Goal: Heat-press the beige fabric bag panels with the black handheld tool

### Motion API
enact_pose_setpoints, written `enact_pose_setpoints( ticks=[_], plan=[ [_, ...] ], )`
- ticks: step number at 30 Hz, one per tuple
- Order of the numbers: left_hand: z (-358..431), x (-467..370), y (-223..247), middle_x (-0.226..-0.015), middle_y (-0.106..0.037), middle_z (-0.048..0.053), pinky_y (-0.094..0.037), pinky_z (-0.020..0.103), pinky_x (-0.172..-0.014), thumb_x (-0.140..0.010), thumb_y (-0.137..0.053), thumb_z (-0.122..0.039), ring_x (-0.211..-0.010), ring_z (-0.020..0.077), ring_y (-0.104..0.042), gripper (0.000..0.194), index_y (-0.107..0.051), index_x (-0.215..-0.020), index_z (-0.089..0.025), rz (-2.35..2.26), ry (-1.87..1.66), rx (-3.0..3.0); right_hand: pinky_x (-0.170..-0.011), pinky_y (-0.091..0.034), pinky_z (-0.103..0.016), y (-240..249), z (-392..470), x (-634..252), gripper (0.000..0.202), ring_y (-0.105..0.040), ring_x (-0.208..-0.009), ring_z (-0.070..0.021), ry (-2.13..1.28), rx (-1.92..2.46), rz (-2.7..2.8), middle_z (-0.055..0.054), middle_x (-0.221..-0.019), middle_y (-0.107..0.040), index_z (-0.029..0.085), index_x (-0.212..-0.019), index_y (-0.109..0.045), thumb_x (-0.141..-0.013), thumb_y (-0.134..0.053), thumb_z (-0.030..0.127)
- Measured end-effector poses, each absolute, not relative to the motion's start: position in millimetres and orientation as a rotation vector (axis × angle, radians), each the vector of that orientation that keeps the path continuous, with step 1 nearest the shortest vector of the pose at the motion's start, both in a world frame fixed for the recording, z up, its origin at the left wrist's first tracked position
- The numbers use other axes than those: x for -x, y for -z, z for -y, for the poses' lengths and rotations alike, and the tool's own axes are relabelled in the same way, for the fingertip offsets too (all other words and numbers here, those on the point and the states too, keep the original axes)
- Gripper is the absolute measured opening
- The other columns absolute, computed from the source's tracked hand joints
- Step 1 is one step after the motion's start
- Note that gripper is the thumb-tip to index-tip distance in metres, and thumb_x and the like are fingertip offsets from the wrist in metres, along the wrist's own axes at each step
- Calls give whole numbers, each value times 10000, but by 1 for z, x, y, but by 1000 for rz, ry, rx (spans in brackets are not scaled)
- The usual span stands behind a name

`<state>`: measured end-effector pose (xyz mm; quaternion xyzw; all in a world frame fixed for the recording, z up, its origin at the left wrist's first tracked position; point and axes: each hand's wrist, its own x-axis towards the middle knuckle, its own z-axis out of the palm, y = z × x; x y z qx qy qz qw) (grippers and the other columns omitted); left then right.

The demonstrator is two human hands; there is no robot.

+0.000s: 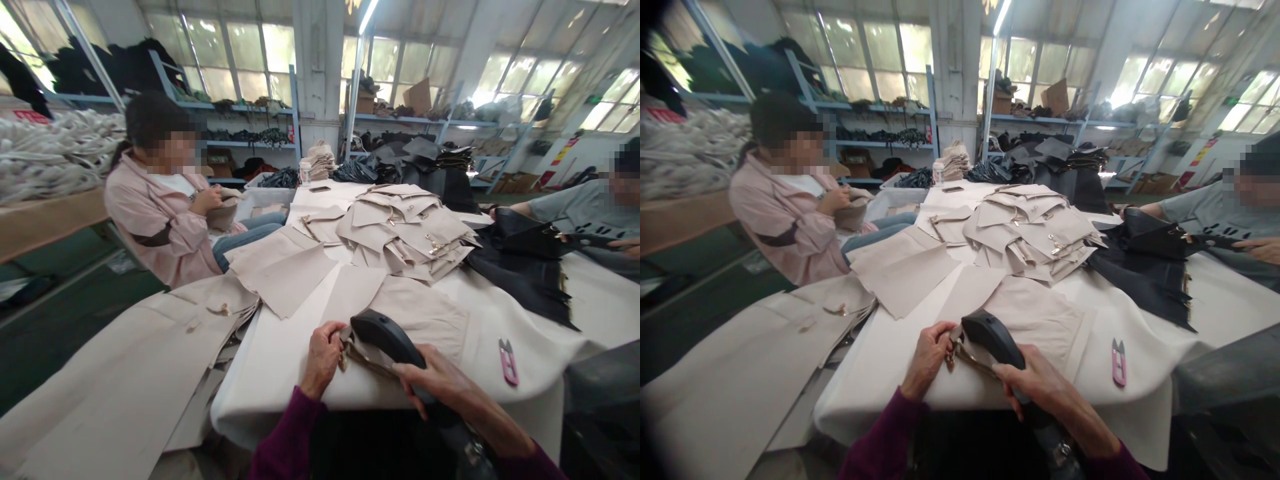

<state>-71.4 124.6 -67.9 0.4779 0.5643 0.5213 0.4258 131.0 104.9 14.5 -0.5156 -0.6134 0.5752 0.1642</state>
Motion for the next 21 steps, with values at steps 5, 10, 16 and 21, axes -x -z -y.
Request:
enact_pose_setpoints(
  ticks=[5, 10, 16, 21],
  plan=[
    [-123, 70, 67, -505, -506, -28, -387, 205, -449, -714, -430, -176, -466, 104, -478, 267, -681, -791, -129, -1398, -1306, -1200, -375, -397, -172, -20, -101, -147, 343, -491, -372, -89, -1576, 1514, 1651, 38, -453, -529, 161, -647, -525, -841, -521, 444],
    [-121, 68, 67, -485, -484, -46, -374, 204, -414, -717, -445, -219, -411, 96, -450, 245, -671, -772, -143, -1394, -1305, -1210, -346, -408, -176, -19, -85, -150, 229, -466, -338, -83, -1640, 1449, 1724, 59, -448, -524, 165, -697, -518, -812, -548, 361],
    [-117, 65, 67, -491, -500, -40, -392, 217, -435, -718, -437, -216, -416, 109, -473, 228, -656, -733, -153, -1447, -1272, -1346, -329, -398, -172, -8, -87, -132, 216, -464, -330, -78, -1574, 1467, 1635, 58, -451, -509, 170, -673, -492, -805, -520, 339],
    [-114, 82, 58, -568, -561, 4, -437, 270, -550, -757, -438, -248, -548, 166, -550, 230, -652, -744, -164, -1624, -1253, -1472, -357, -402, -174, -19, -77, -161, 318, -467, -356, -81, -1507, 1483, 1540, 50, -444, -507, 175, -662, -489, -823, -506, 449]
  ],
)
